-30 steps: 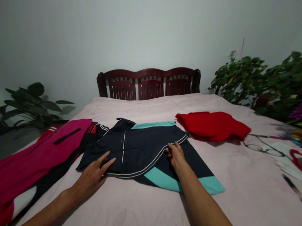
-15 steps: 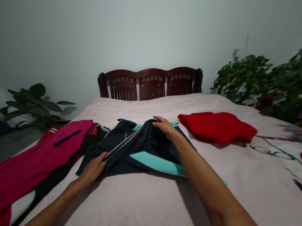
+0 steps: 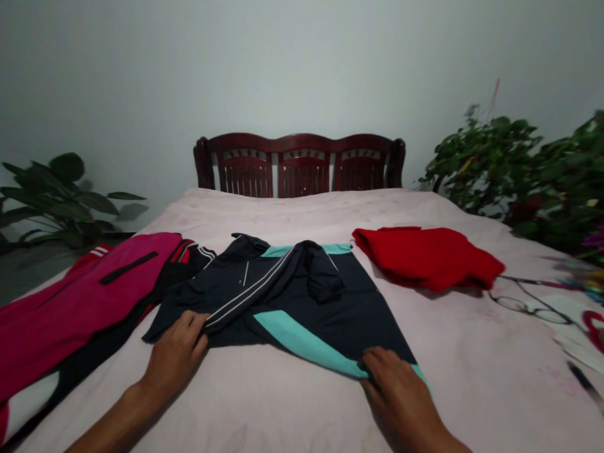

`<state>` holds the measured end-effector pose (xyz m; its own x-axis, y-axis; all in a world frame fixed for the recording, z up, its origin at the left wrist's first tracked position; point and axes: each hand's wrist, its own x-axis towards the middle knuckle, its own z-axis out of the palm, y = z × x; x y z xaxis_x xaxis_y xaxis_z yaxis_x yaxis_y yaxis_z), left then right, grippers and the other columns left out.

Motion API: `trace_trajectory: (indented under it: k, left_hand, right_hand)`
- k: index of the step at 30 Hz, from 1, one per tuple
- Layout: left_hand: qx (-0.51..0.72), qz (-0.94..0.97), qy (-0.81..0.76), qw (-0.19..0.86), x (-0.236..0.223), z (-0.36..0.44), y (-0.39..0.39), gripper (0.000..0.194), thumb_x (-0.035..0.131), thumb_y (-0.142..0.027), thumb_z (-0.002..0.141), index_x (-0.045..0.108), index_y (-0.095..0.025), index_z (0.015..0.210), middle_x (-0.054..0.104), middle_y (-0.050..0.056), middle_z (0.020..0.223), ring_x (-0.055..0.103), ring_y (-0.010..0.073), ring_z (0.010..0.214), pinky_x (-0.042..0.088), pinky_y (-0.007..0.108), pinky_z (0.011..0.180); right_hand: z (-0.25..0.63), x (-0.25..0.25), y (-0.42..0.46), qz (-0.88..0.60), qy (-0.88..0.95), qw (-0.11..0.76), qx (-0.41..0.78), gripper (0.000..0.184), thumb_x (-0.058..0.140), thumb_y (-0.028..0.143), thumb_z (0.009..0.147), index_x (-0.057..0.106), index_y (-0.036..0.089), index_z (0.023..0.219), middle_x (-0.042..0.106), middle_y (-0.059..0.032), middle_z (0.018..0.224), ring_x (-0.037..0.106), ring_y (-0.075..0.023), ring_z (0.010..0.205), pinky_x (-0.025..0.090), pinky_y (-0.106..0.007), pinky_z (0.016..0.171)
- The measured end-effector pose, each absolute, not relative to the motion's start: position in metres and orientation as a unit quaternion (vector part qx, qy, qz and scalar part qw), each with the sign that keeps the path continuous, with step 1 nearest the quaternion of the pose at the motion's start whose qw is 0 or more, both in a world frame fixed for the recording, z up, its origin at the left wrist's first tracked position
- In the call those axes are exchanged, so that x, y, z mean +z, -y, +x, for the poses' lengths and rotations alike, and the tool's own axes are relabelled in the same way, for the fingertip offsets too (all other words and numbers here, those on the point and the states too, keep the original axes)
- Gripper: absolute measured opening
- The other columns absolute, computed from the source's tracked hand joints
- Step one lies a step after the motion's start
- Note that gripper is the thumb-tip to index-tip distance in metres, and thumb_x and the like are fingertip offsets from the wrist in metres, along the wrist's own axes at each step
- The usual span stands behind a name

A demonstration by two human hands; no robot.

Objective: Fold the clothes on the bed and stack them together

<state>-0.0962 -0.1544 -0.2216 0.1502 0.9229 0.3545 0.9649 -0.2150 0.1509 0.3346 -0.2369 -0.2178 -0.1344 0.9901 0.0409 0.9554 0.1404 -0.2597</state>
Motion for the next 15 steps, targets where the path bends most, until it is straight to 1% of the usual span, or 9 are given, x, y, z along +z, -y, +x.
trace_trajectory:
  k: [2, 4, 5, 7, 9, 10, 12, 14, 15]
  left_hand:
    - [-0.241, -0.73, 0.639, -0.013, -0.214, -0.103, 0.151, 0.033, 0.035, -0.023, 0.096, 0.06, -0.019, 0.119, 0.058, 0.006, 0.116, 0.057, 0.0209, 0.106, 0.041, 0.031, 0.089]
    - [-0.262, -0.694, 0.667, -0.07, -0.202, -0.113, 0.149, 0.034, 0.034, -0.027, 0.097, 0.058, -0.022, 0.12, 0.06, 0.003, 0.118, 0.059, 0.0199, 0.106, 0.04, 0.029, 0.085]
    - [-0.261, -0.679, 0.679, -0.095, -0.197, -0.119, 0.148, 0.035, 0.033, -0.028, 0.096, 0.057, -0.023, 0.121, 0.062, 0.001, 0.114, 0.061, 0.0194, 0.102, 0.04, 0.029, 0.082]
    - [-0.245, -0.672, 0.684, -0.145, -0.191, -0.133, 0.146, 0.037, 0.034, -0.027, 0.093, 0.058, -0.024, 0.121, 0.064, -0.001, 0.101, 0.062, 0.0185, 0.094, 0.04, 0.028, 0.078]
    - [-0.219, -0.69, 0.657, -0.208, -0.193, -0.149, 0.143, 0.039, 0.034, -0.024, 0.089, 0.059, -0.022, 0.119, 0.065, -0.001, 0.094, 0.062, 0.018, 0.091, 0.041, 0.026, 0.078]
    - [-0.202, -0.699, 0.645, -0.232, -0.197, -0.156, 0.142, 0.04, 0.034, -0.023, 0.087, 0.06, -0.02, 0.118, 0.065, 0.0, 0.095, 0.062, 0.0182, 0.093, 0.042, 0.026, 0.08]
    - [-0.164, -0.703, 0.649, -0.241, -0.206, -0.165, 0.144, 0.042, 0.035, -0.021, 0.086, 0.059, -0.018, 0.12, 0.067, 0.003, 0.105, 0.062, 0.0196, 0.1, 0.042, 0.027, 0.085]
    - [-0.13, -0.692, 0.681, -0.199, -0.213, -0.165, 0.153, 0.043, 0.035, -0.022, 0.088, 0.057, -0.019, 0.125, 0.065, 0.006, 0.117, 0.062, 0.0213, 0.107, 0.043, 0.029, 0.086]
    - [-0.122, -0.689, 0.696, -0.159, -0.214, -0.162, 0.16, 0.042, 0.035, -0.024, 0.089, 0.056, -0.02, 0.125, 0.063, 0.007, 0.119, 0.062, 0.0219, 0.107, 0.044, 0.03, 0.085]
  right_hand:
    - [0.336, -0.22, 0.23, -0.663, 0.737, 0.122, 0.049, 0.036, 0.038, 0.035, 0.093, 0.068, 0.019, 0.103, 0.068, -0.0124, 0.105, 0.064, -0.0244, 0.092, 0.049, -0.038, 0.081]
    - [0.345, -0.211, 0.214, -0.679, 0.72, 0.136, 0.044, 0.039, 0.034, 0.041, 0.096, 0.064, 0.019, 0.106, 0.068, -0.0105, 0.097, 0.063, -0.0227, 0.084, 0.047, -0.035, 0.073]
    - [0.351, -0.201, 0.203, -0.685, 0.714, 0.138, 0.049, 0.04, 0.033, 0.045, 0.097, 0.063, 0.02, 0.108, 0.067, -0.0091, 0.095, 0.063, -0.0221, 0.082, 0.045, -0.033, 0.071]
    - [0.362, -0.18, 0.179, -0.683, 0.715, 0.134, 0.072, 0.041, 0.033, 0.051, 0.097, 0.06, 0.023, 0.111, 0.067, -0.0062, 0.096, 0.063, -0.0212, 0.085, 0.043, -0.032, 0.073]
    - [0.367, -0.163, 0.155, -0.659, 0.738, 0.089, 0.115, 0.045, 0.033, 0.058, 0.097, 0.062, 0.023, 0.1, 0.067, -0.0049, 0.094, 0.062, -0.0204, 0.085, 0.04, -0.03, 0.072]
    - [0.368, -0.16, 0.145, -0.649, 0.748, 0.065, 0.125, 0.046, 0.036, 0.06, 0.096, 0.063, 0.022, 0.096, 0.067, -0.0049, 0.094, 0.063, -0.0205, 0.085, 0.039, -0.03, 0.071]
    - [0.365, -0.166, 0.129, -0.635, 0.765, 0.014, 0.105, 0.046, 0.041, 0.061, 0.094, 0.064, 0.021, 0.092, 0.068, -0.0059, 0.094, 0.063, -0.0221, 0.085, 0.036, -0.03, 0.069]
    - [0.361, -0.184, 0.12, -0.624, 0.779, -0.017, 0.062, 0.045, 0.037, 0.057, 0.097, 0.062, 0.02, 0.091, 0.068, -0.0071, 0.092, 0.064, -0.0233, 0.084, 0.033, -0.03, 0.067]
    - [0.359, -0.195, 0.117, -0.624, 0.78, -0.02, 0.044, 0.046, 0.034, 0.056, 0.099, 0.061, 0.019, 0.092, 0.068, -0.0074, 0.092, 0.064, -0.0234, 0.083, 0.032, -0.03, 0.066]
